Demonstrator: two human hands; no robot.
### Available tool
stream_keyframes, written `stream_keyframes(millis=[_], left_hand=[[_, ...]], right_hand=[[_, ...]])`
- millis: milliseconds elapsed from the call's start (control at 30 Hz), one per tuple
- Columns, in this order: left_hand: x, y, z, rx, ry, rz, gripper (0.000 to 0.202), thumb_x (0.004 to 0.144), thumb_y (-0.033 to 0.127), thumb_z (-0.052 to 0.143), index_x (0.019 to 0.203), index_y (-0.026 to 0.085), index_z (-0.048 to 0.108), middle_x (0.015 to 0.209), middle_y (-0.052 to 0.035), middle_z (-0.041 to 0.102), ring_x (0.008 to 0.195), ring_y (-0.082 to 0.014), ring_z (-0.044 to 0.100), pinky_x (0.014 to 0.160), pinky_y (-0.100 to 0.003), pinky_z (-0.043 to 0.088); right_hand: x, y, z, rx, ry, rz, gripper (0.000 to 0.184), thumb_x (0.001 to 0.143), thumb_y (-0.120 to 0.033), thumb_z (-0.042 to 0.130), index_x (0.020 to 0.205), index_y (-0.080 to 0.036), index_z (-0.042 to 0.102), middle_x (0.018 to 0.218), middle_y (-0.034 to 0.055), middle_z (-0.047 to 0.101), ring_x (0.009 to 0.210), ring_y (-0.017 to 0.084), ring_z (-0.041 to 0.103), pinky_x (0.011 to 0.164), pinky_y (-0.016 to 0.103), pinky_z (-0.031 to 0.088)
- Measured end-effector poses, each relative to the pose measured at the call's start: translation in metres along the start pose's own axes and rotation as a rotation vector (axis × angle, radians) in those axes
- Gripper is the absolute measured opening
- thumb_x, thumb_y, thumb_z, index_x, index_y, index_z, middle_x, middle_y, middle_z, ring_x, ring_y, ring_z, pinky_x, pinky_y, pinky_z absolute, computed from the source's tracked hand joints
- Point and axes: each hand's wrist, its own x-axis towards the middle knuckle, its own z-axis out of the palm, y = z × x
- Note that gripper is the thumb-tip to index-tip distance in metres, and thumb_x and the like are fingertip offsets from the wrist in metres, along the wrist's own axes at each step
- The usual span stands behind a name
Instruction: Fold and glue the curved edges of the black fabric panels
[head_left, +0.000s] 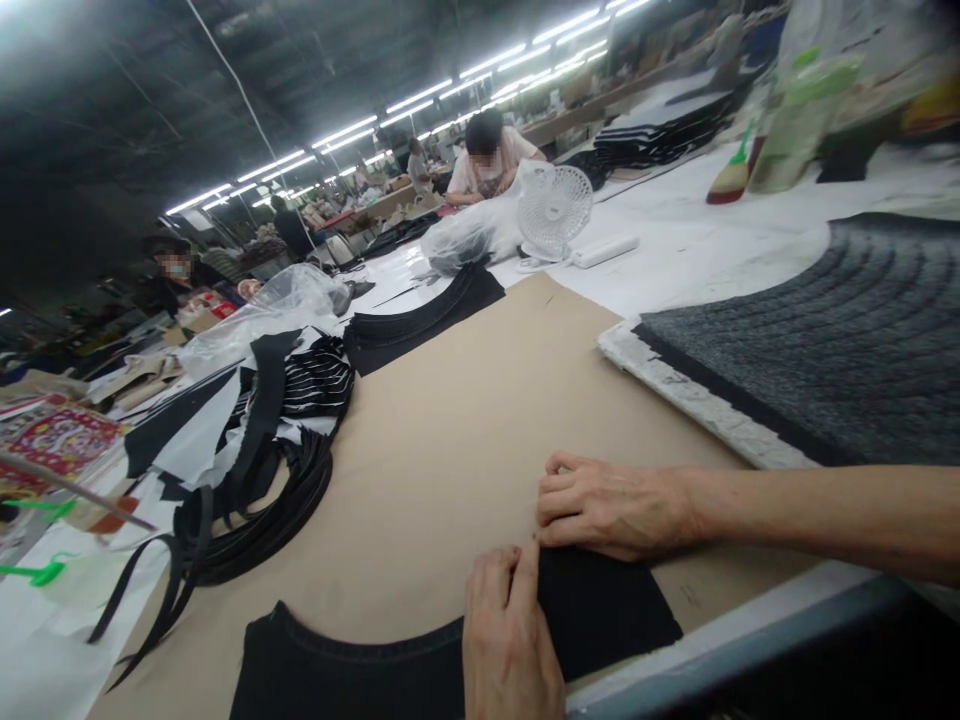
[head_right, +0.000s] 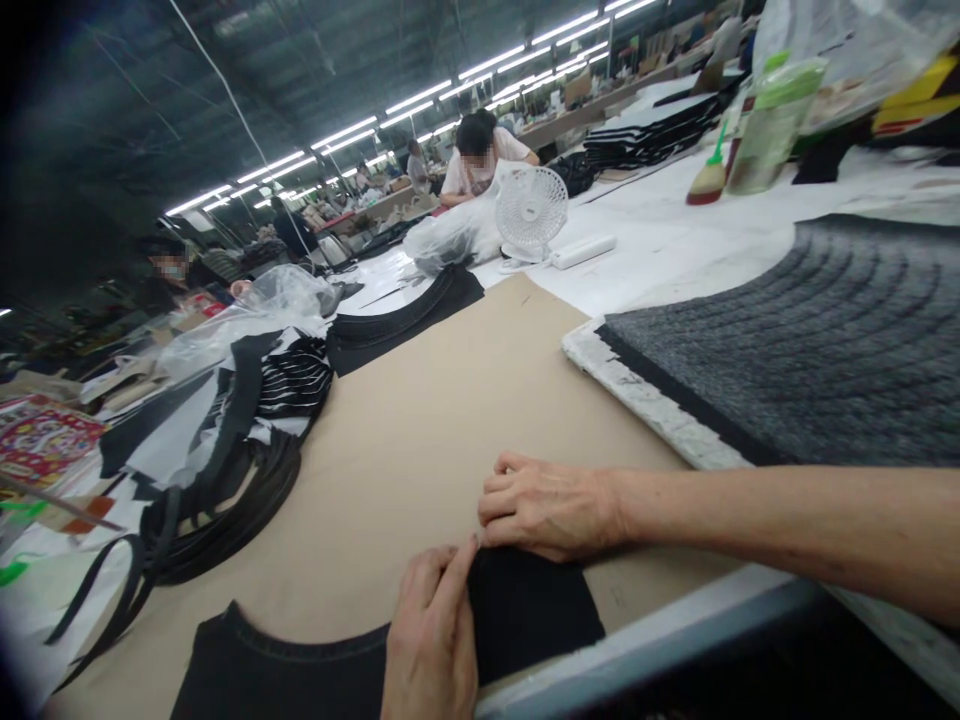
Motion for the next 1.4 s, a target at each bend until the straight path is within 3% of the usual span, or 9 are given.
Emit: stream_keyframes(millis=[200, 500, 733, 933, 1133, 1400], left_hand=[[0.004, 0.006, 0.006, 0.113, -0.075, -0.007, 0.045, 0.089, 0.000, 0.036, 0.124, 0.015, 0.059, 0.091, -0.0066, 0.058, 0.083, -0.0196, 0.054, 0.079, -0.033, 0.047], [0.009, 0.008, 0.004, 0.160, -0.152, 0.020, 0.063, 0.081, -0.006, 0.040, 0.136, 0.021, 0.054, 0.089, -0.0051, 0.055, 0.084, -0.0215, 0.049, 0.079, -0.034, 0.044], [0.009, 0.009, 0.006, 0.232, -0.166, 0.028, 0.061, 0.081, -0.002, 0.047, 0.135, 0.025, 0.055, 0.093, -0.0046, 0.058, 0.086, -0.0215, 0.050, 0.080, -0.034, 0.043], [0.011, 0.006, 0.014, 0.207, -0.114, 0.085, 0.054, 0.080, -0.003, 0.047, 0.128, 0.020, 0.059, 0.112, -0.0060, 0.062, 0.102, -0.0210, 0.054, 0.090, -0.034, 0.041], [0.017, 0.012, 0.020, 0.243, -0.082, 0.085, 0.057, 0.073, -0.004, 0.046, 0.124, 0.017, 0.059, 0.090, -0.0037, 0.060, 0.083, -0.0212, 0.051, 0.080, -0.035, 0.040], [0.022, 0.015, 0.029, 0.225, 0.025, 0.128, 0.065, 0.066, -0.004, 0.046, 0.127, 0.015, 0.059, 0.091, -0.0053, 0.060, 0.082, -0.0225, 0.046, 0.078, -0.037, 0.035]], right_hand=[[-0.004, 0.005, -0.006, 0.073, -0.014, 0.154, 0.014, 0.090, -0.021, 0.059, 0.103, -0.018, 0.059, 0.096, 0.0055, 0.064, 0.091, 0.020, 0.056, 0.085, 0.036, 0.034], [-0.008, 0.015, -0.008, 0.004, -0.012, 0.036, 0.013, 0.091, -0.015, 0.052, 0.096, -0.020, 0.062, 0.090, 0.0036, 0.064, 0.087, 0.019, 0.054, 0.086, 0.037, 0.033], [-0.015, 0.016, -0.008, -0.071, 0.000, -0.016, 0.021, 0.093, -0.012, 0.043, 0.100, -0.020, 0.062, 0.088, 0.0048, 0.064, 0.083, 0.019, 0.053, 0.088, 0.038, 0.033], [-0.023, 0.016, -0.011, -0.114, 0.013, -0.011, 0.024, 0.095, -0.014, 0.038, 0.100, -0.019, 0.061, 0.088, 0.0055, 0.064, 0.083, 0.019, 0.054, 0.089, 0.037, 0.034], [-0.027, 0.014, -0.011, -0.161, 0.028, 0.004, 0.026, 0.096, -0.013, 0.037, 0.102, -0.019, 0.062, 0.089, 0.0055, 0.064, 0.082, 0.019, 0.054, 0.090, 0.038, 0.034], [-0.034, 0.011, -0.010, -0.183, 0.031, 0.052, 0.026, 0.094, -0.013, 0.040, 0.108, -0.017, 0.061, 0.093, 0.0057, 0.065, 0.084, 0.019, 0.055, 0.091, 0.039, 0.034]])
